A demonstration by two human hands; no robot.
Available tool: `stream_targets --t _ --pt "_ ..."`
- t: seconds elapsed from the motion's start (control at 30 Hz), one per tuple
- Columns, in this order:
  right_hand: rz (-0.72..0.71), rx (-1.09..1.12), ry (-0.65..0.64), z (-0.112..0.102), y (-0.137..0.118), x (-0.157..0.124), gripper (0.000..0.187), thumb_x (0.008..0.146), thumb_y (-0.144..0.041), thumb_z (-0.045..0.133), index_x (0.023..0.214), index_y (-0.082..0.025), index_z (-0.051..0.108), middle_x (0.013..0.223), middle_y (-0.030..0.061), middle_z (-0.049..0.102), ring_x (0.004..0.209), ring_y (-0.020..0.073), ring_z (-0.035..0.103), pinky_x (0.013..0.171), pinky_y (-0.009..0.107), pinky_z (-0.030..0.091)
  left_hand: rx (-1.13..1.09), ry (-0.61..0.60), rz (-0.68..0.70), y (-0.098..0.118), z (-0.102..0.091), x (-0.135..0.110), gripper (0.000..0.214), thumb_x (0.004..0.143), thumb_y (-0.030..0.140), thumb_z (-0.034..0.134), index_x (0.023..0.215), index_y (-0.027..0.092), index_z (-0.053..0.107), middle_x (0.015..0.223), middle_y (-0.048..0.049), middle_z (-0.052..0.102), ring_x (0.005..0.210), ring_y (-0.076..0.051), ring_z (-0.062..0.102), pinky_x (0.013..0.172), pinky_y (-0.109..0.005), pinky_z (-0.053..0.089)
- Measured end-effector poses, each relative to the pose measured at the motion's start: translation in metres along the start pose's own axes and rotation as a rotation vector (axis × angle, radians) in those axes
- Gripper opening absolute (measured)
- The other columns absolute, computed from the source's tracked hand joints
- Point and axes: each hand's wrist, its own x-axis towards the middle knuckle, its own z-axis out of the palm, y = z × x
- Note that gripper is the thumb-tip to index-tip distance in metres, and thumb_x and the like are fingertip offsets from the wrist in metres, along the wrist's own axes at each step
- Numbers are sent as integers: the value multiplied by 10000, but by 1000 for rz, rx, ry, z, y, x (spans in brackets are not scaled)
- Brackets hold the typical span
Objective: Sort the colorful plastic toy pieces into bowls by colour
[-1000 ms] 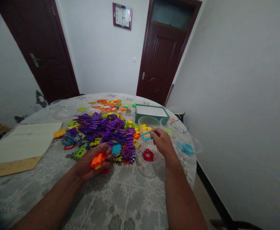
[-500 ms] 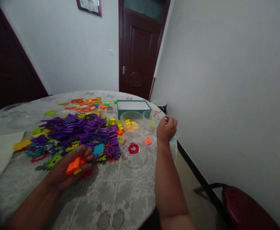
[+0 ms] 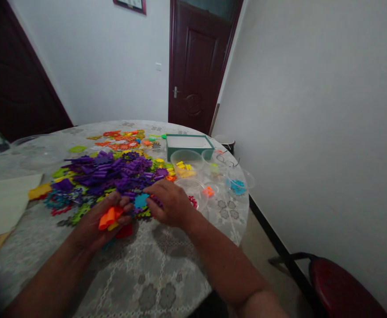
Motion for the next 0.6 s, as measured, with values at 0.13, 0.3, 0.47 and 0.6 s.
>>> stream_targets --t 0.13,0.3,0.47,0.6 --pt "-98 21 -165 7 -18 -3 154 1038 -247 593 1127 -215 714 1049 83 732 960 205 676 854 339 572 30 -29 19 -2 2 -1 245 870 293 833 812 150 644 813 -32 598 681 -137 583 473 -213 533" --pt "35 -31 -99 -7 -1 -1 150 1051 -260 574 1092 -210 709 1034 82 736 976 213 682 919 371 571 47 -23 39 -5 -2 -1 278 830 314 878 841 154 650 848 -27 603 725 -140 599 465 -196 512" --pt "308 -435 -230 -29 -13 -1 205 1034 -308 617 1190 -191 681 1135 141 699 1096 284 632 973 433 544 97 -49 30 -6 -5 0 306 827 360 886 833 146 667 827 -29 601 727 -131 587 478 -187 508" --pt "545 -659 -469 -41 -26 -6 351 1021 -382 649 1308 -181 623 1174 171 685 1065 316 655 879 436 560 111 -55 26 -6 -4 -1 318 812 362 899 817 150 663 827 -24 599 718 -125 576 483 -190 511"
